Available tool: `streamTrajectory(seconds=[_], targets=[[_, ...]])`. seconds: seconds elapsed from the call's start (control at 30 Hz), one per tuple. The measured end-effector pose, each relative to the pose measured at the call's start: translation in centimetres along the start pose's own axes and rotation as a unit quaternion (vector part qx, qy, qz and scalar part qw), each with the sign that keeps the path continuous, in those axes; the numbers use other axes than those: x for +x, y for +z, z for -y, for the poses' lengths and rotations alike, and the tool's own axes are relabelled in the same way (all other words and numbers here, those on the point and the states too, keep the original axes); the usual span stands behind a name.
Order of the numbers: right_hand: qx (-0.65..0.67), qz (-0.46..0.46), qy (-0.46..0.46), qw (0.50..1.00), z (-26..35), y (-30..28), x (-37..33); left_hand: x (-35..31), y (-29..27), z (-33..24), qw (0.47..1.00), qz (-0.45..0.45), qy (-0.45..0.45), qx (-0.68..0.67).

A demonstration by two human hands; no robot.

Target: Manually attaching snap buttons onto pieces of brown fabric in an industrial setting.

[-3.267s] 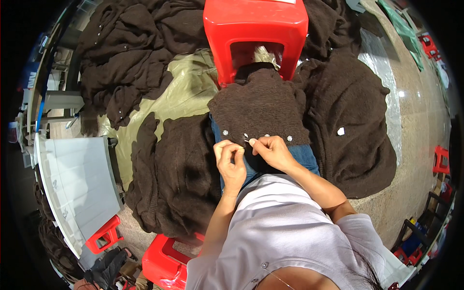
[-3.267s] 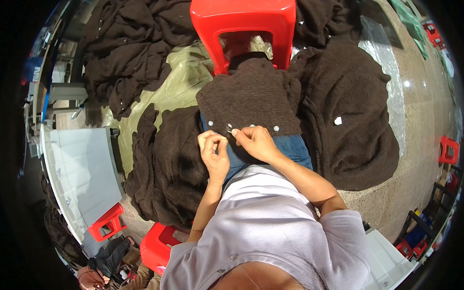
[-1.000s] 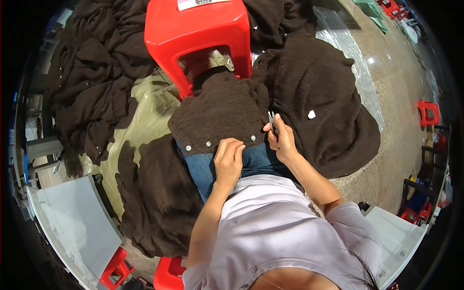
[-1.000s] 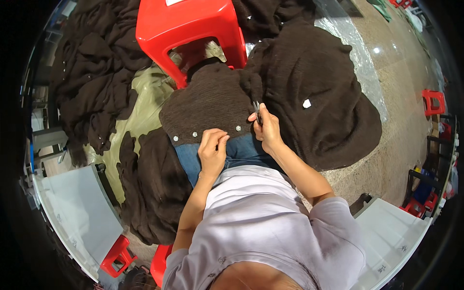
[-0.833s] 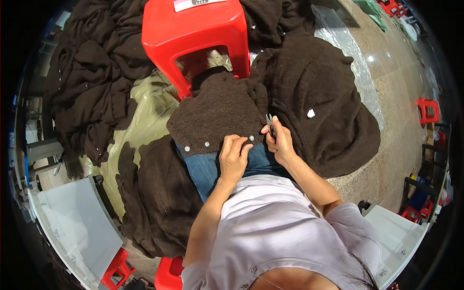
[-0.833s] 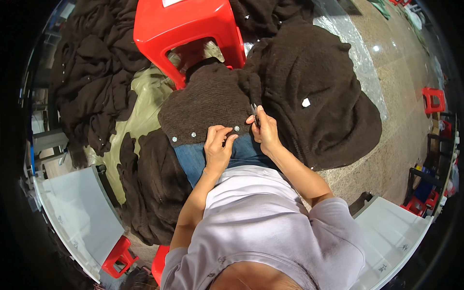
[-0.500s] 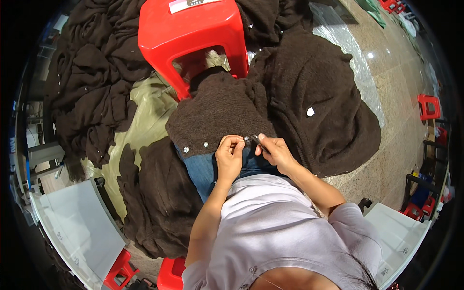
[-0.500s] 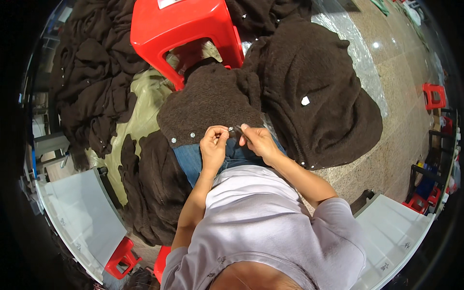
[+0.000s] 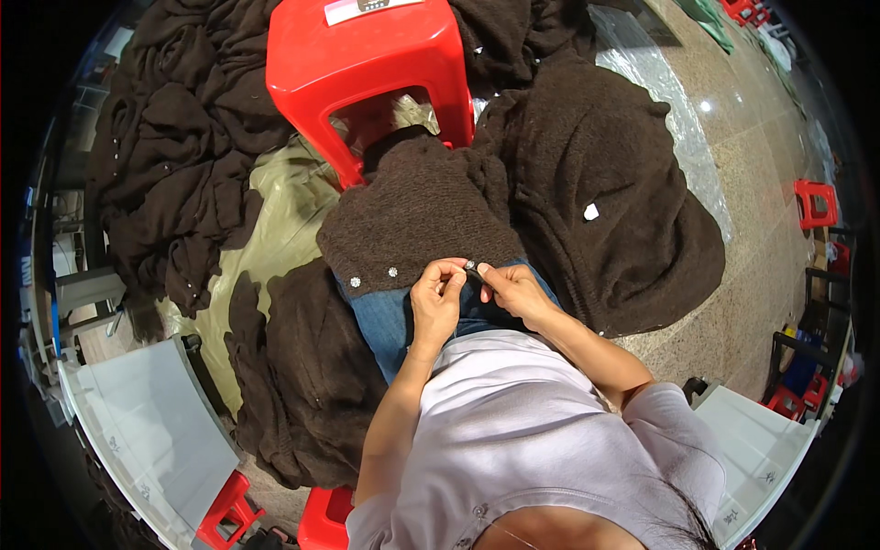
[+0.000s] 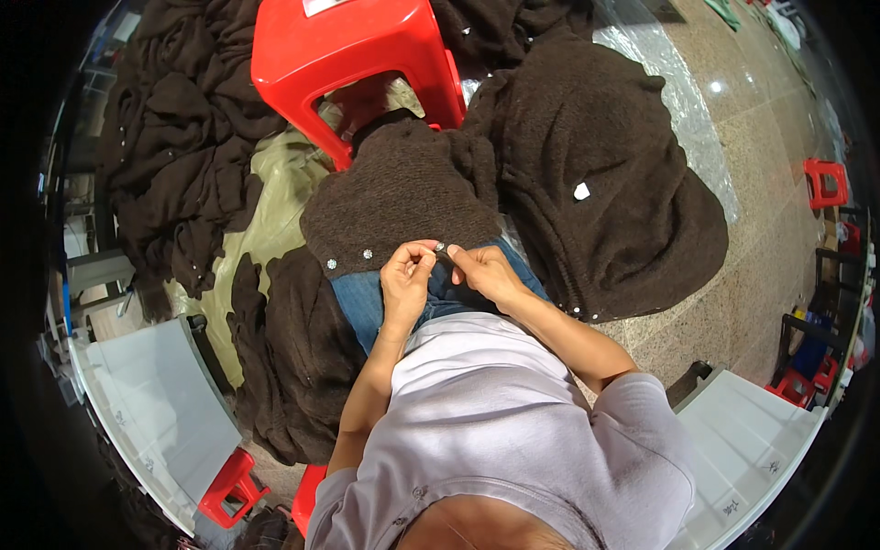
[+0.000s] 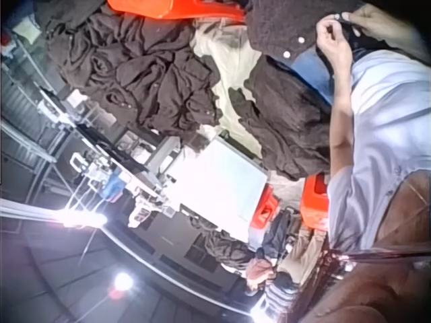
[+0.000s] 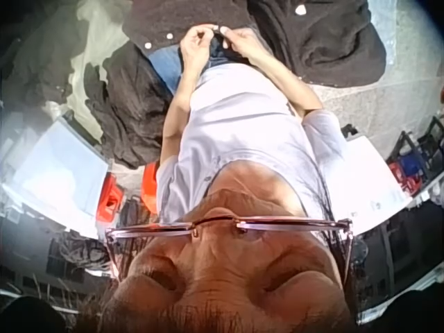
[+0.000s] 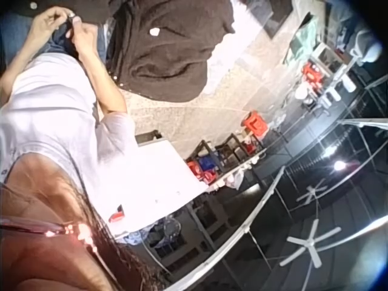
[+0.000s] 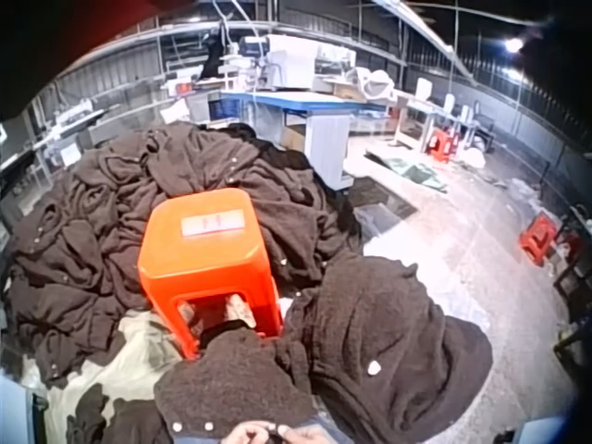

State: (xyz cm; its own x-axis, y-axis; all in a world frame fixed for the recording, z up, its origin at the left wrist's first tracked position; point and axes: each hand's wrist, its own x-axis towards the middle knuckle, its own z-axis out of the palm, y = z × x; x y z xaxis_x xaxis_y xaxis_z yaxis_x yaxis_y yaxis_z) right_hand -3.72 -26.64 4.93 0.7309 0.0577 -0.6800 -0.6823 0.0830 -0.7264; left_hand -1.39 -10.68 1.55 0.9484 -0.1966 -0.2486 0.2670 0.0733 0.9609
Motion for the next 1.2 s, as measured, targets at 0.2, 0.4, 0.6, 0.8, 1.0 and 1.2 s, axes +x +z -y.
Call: streamTrajectory(seconds=[0.2,0.4,0.6,0.8,1.0,1.2], targets=[[0.003,-0.005,0.018,1.0,0.4,-0.1,-0.1,-0.1,-0.1,0.0,0.999,0.006,0.013,0.031],[0.005,0.007,0.018,1.0,0.4,-0.1,-0.2,-0.1,-0.1,0.0,1.0,0.001,0.017,0.023],[0.006,0.0,0.027,1.0,0.4,-0.3,0.0,-0.1,-0.1,-0.1,1.0,0.009,0.008,0.017],[-0.034,-0.018,-0.021,0.999,-0.2,0.5,0.4,-0.4,-0.3,0.0,1.0,0.006,0.023,0.013],[0.078,-0.085,-0.009,0.993,-1.1,-1.5,-0.1,-2.4,-3.1,-3.9,0.945,0.298,0.018,0.131],[0.065,-0.094,-0.103,0.988,-1.0,-0.8,0.8,-2.8,-11.5,-1.8,0.993,-0.11,0.015,0.036]])
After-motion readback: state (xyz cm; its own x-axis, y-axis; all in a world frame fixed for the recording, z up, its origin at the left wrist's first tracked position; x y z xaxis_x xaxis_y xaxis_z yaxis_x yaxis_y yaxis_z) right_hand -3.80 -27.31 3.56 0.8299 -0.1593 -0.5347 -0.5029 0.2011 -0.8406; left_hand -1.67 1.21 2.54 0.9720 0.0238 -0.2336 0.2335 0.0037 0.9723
